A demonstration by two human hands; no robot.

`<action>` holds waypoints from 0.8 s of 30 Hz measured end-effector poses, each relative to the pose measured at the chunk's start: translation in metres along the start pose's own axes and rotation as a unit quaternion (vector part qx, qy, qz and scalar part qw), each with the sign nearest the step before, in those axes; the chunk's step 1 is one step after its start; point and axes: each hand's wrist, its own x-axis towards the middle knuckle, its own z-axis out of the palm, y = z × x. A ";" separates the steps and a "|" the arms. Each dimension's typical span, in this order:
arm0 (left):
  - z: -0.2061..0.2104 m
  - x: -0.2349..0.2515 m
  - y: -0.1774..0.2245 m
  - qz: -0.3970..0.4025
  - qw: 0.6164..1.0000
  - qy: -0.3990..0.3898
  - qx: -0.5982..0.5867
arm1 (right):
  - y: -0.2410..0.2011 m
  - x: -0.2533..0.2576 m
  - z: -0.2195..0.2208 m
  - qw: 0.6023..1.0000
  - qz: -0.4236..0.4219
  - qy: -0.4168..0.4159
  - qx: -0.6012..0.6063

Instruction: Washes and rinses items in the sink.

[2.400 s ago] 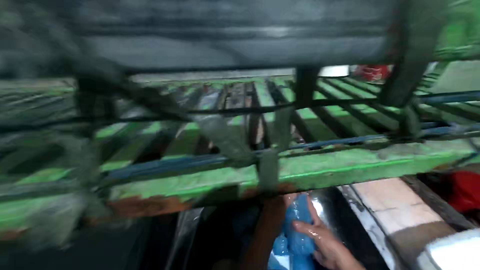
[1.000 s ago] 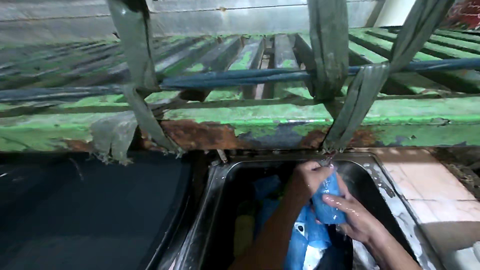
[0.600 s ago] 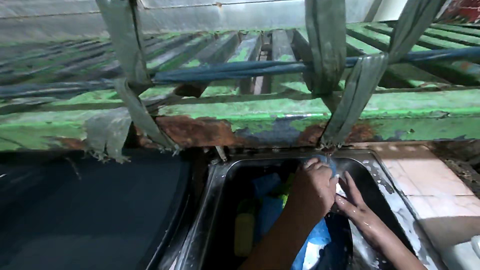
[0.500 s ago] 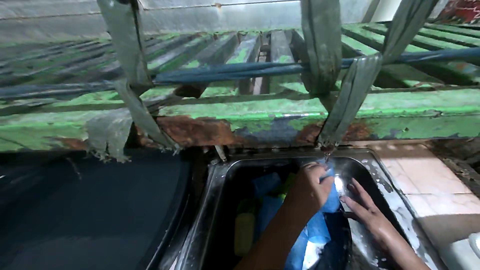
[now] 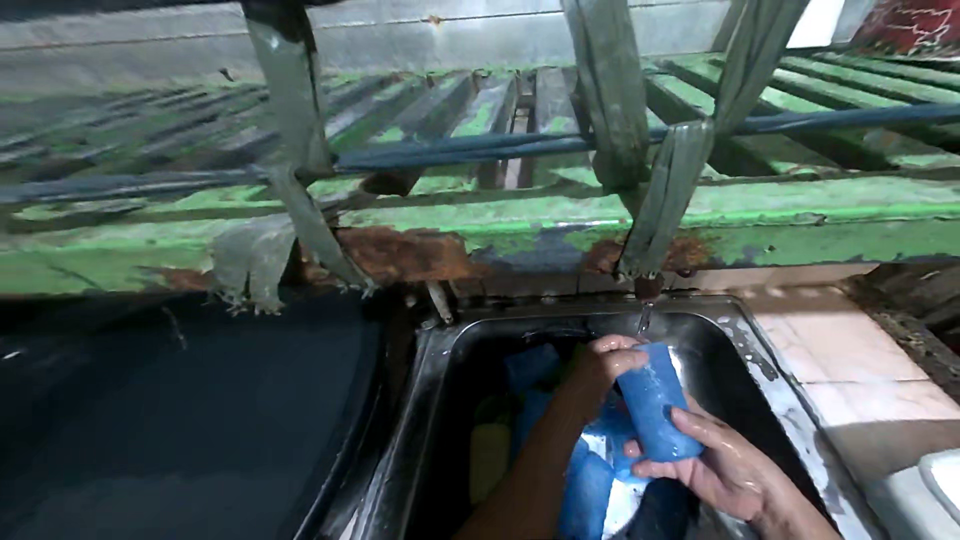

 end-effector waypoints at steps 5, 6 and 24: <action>0.021 0.010 0.017 -0.032 0.942 0.089 0.321 | -0.001 0.036 0.031 0.868 -0.026 0.217 -0.446; 0.023 0.008 0.022 -0.036 0.939 0.093 0.330 | 0.002 0.041 0.029 0.821 -0.057 0.227 -0.521; 0.022 0.021 0.010 0.005 0.980 0.097 0.173 | -0.010 0.041 0.020 0.902 -0.094 0.216 -0.362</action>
